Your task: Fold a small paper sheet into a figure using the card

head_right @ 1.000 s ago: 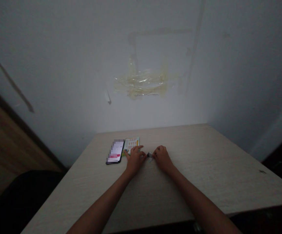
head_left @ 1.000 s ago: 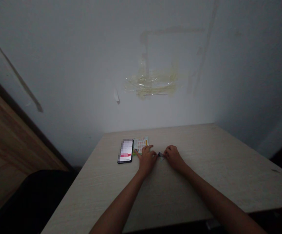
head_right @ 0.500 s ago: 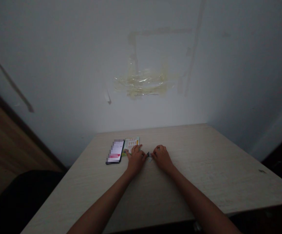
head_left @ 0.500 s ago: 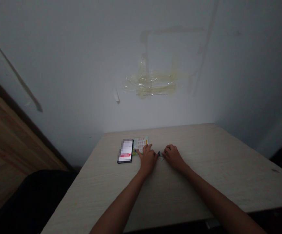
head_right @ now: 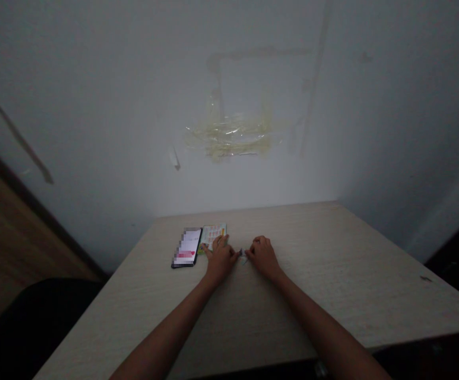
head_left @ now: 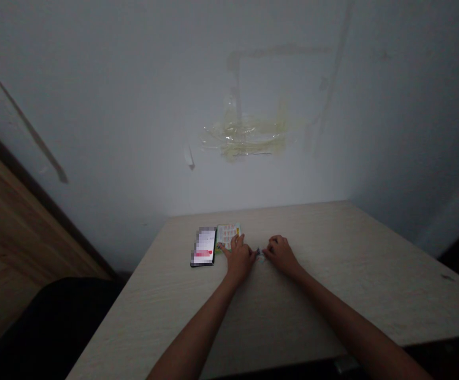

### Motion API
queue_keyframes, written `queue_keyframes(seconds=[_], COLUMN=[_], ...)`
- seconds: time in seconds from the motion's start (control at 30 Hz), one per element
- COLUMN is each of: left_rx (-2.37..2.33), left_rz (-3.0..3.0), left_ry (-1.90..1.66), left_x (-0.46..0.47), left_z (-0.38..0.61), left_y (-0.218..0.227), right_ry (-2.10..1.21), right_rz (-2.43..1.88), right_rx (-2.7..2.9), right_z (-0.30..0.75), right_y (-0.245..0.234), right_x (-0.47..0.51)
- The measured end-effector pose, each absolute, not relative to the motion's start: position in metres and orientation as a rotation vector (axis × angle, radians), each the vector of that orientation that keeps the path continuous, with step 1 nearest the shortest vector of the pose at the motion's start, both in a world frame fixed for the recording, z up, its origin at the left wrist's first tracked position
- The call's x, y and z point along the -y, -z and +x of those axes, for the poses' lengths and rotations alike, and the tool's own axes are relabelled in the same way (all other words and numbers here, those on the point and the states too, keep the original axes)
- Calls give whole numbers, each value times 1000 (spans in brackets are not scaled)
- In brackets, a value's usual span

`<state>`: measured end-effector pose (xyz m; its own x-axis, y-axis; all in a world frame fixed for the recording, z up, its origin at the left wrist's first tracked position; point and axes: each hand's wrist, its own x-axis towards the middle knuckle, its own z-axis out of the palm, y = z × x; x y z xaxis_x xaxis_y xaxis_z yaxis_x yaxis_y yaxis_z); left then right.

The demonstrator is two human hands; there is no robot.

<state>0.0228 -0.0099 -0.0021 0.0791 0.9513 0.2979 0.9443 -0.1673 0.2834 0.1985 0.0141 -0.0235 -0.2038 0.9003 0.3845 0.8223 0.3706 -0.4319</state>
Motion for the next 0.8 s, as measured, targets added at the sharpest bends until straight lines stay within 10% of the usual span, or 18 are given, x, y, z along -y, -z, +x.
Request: queue_keyframes(seconds=[0.8], left_rx=[-1989], left_rz=[2347], left_ry=[-733], left_x=[12], left_z=[22], left_y=[3], right_ry=[-190], right_rz=[-1537], right_rx=[2032], right_z=[195], right_y=[19], right_x=[-12])
